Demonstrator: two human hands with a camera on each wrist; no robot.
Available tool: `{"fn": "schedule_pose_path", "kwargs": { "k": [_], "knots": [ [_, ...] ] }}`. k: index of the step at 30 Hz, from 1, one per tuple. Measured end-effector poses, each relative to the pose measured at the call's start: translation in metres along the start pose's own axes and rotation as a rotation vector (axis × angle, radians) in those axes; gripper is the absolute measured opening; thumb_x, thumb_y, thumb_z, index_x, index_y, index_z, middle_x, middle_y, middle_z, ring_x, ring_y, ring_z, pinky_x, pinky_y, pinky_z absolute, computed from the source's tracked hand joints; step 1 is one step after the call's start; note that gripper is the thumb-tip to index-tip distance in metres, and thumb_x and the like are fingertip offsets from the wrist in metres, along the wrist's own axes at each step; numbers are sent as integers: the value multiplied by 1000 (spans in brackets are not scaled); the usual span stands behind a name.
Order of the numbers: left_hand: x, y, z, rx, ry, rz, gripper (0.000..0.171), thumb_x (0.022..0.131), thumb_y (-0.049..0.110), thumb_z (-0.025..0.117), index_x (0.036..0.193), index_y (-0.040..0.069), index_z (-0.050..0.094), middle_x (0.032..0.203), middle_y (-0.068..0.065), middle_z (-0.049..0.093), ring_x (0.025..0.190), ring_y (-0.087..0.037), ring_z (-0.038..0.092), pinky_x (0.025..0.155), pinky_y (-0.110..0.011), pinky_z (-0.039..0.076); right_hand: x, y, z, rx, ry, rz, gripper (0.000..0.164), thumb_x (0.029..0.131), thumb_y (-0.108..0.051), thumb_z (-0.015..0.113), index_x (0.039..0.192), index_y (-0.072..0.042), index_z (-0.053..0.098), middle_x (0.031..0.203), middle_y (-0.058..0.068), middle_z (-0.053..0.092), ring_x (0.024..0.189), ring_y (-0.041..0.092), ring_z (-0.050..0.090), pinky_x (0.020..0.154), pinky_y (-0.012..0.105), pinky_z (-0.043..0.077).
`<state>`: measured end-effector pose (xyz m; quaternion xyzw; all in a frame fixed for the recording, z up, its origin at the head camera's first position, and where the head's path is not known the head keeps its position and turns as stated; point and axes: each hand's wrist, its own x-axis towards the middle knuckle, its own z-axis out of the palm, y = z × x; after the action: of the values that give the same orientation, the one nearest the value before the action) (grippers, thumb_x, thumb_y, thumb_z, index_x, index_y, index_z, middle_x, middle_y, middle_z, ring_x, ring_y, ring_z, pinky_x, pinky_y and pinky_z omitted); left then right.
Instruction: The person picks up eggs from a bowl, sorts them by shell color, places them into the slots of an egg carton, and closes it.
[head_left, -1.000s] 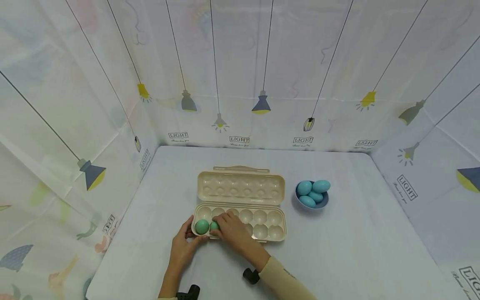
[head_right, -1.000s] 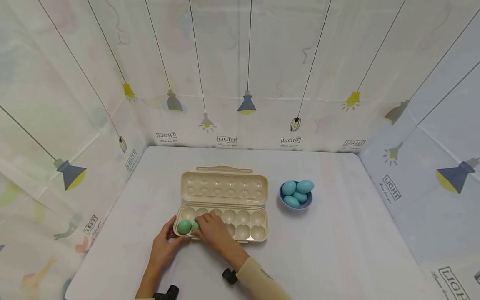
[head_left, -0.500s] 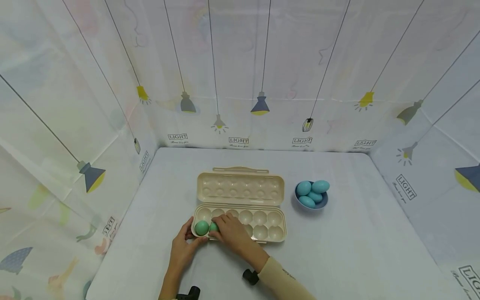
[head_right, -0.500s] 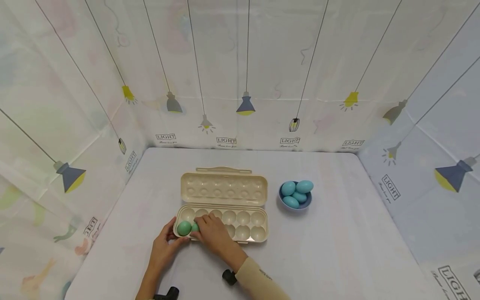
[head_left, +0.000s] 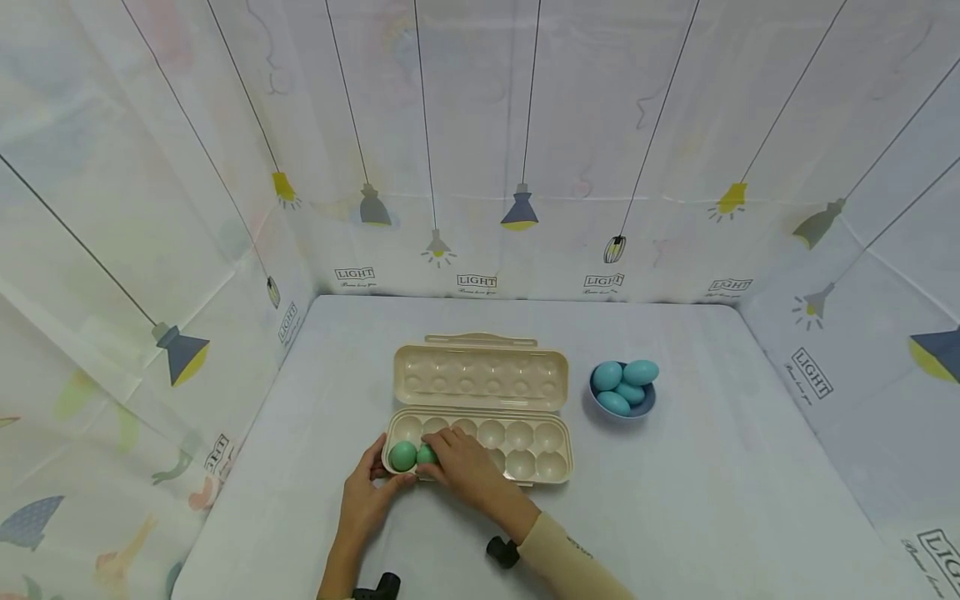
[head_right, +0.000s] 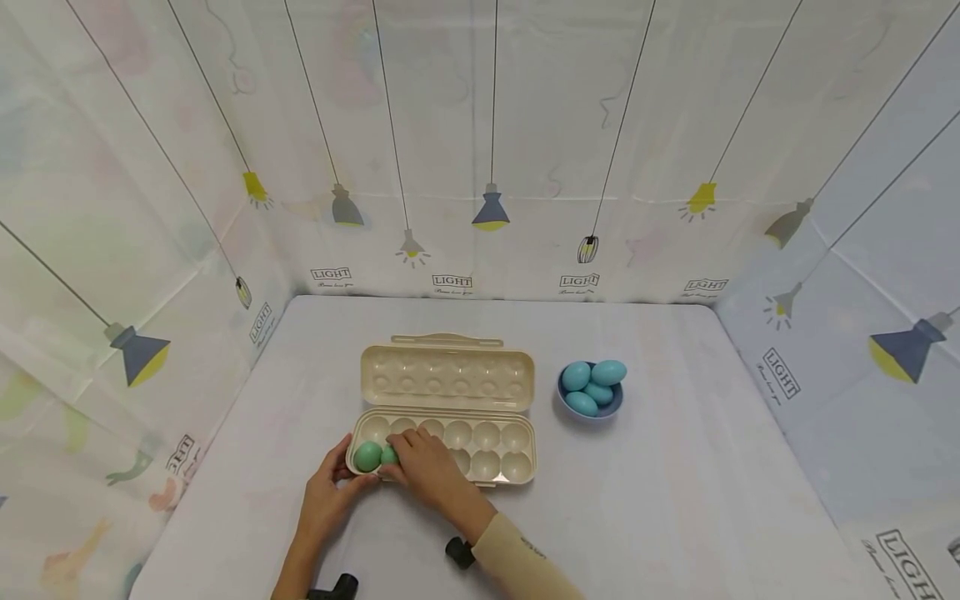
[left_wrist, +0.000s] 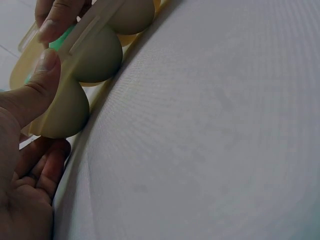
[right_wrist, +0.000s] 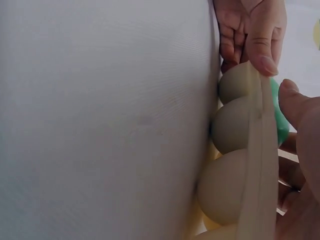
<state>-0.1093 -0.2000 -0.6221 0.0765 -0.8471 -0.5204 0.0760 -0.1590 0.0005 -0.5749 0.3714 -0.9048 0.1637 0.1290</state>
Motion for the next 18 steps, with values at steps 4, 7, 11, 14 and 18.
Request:
{"fn": "schedule_pose_path", "kwargs": {
  "k": [4, 7, 11, 14, 18],
  "knots": [
    [-1, -1, 0, 4, -3, 8, 89, 75, 42, 87, 150, 17, 46, 120, -2, 68, 97, -11, 64, 91, -29, 50, 0, 1, -4, -6, 3, -1, 50, 94, -47, 64, 129, -12, 60, 115, 1, 66, 101, 17, 61, 87, 31, 52],
    [-1, -2, 0, 10, -8, 6, 90, 75, 43, 86, 151, 18, 45, 119, -1, 69, 97, -11, 65, 92, -31, 50, 1, 2, -11, -18, 14, 6, 50, 94, -47, 66, 129, -12, 61, 119, 2, 66, 108, 20, 61, 94, 34, 51],
    [-1, -2, 0, 15, -10, -1, 90, 75, 43, 86, 151, 19, 45, 120, -1, 68, 97, -11, 64, 93, -33, 50, 2, 4, -23, -31, 13, 30, 52, 93, -48, 67, 131, -13, 61, 124, 3, 64, 115, 22, 58, 97, 39, 50],
    [0, -2, 0, 17, -8, 3, 89, 75, 43, 86, 151, 19, 45, 120, -1, 69, 96, -11, 64, 93, -33, 50, 2, 7, -31, -27, 16, 51, 51, 93, -47, 68, 132, -14, 60, 127, 4, 62, 118, 23, 56, 97, 39, 50],
    [0, -2, 0, 17, -5, 14, 89, 75, 41, 86, 151, 18, 45, 120, -1, 69, 95, -10, 64, 91, -30, 50, 0, 13, -44, -13, 63, 60, 48, 91, -36, 73, 131, -14, 60, 127, 5, 60, 115, 23, 56, 95, 40, 50]
  ]
}}
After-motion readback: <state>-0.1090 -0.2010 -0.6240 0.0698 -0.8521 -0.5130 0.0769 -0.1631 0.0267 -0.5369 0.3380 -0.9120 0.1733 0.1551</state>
